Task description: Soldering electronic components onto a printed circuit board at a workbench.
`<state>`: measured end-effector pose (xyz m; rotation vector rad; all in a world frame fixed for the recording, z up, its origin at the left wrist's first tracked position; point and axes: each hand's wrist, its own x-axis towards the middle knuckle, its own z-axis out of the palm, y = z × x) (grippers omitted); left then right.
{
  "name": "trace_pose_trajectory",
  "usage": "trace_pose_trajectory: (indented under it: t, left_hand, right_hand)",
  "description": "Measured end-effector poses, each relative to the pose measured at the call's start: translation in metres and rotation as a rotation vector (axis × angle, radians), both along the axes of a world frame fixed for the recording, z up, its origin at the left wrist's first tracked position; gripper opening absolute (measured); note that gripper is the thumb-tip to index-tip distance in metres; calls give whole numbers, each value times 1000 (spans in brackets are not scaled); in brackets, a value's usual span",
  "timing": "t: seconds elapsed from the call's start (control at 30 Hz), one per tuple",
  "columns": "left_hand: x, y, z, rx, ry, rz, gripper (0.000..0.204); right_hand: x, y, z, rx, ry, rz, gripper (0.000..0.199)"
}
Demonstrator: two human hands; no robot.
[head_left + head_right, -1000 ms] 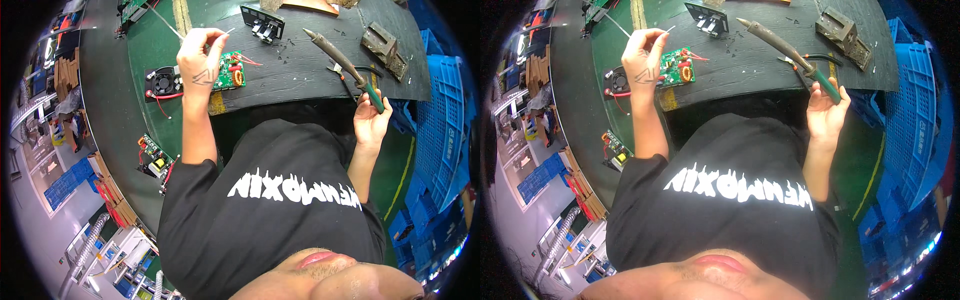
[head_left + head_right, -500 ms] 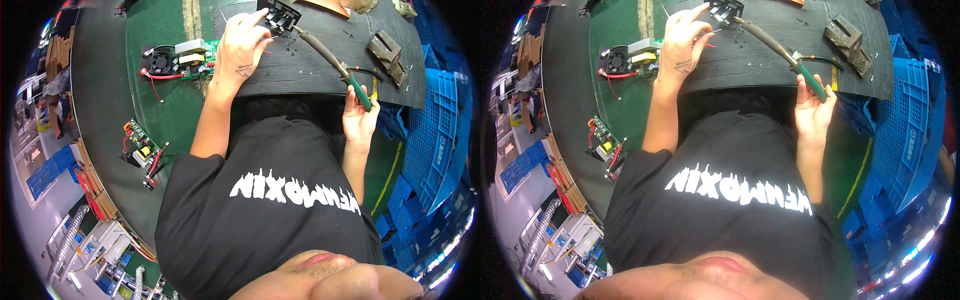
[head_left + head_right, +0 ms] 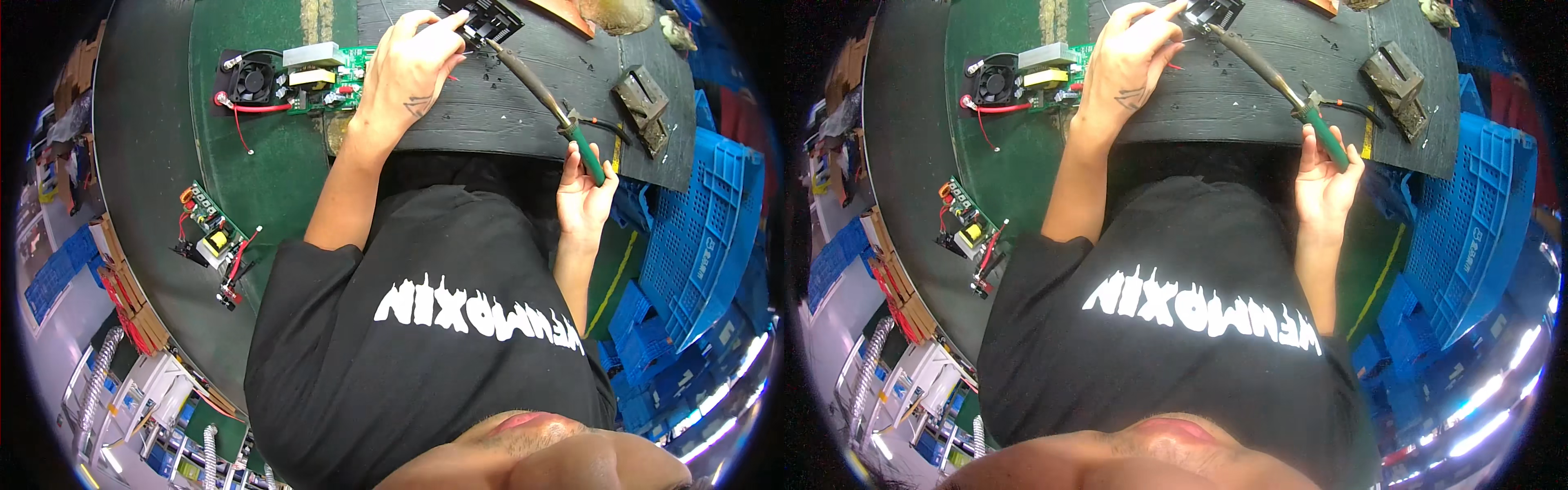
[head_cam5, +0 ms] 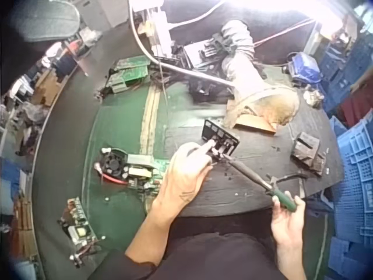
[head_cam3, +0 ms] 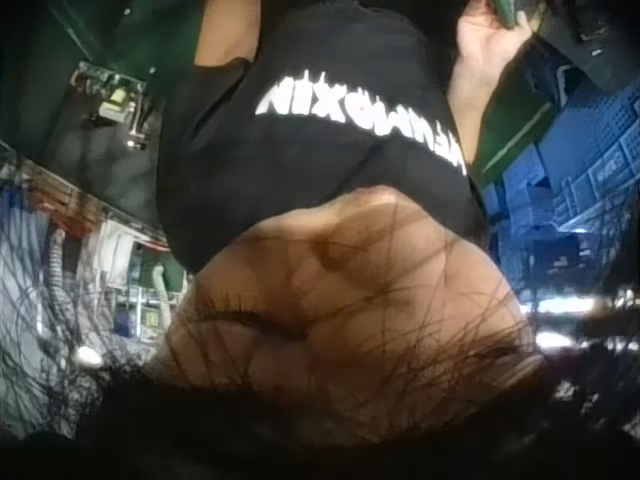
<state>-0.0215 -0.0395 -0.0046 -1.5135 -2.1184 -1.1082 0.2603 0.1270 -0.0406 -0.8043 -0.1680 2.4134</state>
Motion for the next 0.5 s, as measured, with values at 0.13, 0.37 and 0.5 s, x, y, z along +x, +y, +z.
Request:
trace_pose_trajectory:
  t: [0.13,0.37,0.5]
  left_hand:
    - [0,4,7,38,97,-86,19]
    - [-9,6,-11,107,217,-75,20]
    - [-3,7,-3,115,191,-88,22]
  right_hand:
    - [2,0,0,11,-31,-6,35]
    - [1,-1,-3,2,-34,-3,33]
    - [5,-1,-1,-16,-54,-25,32]
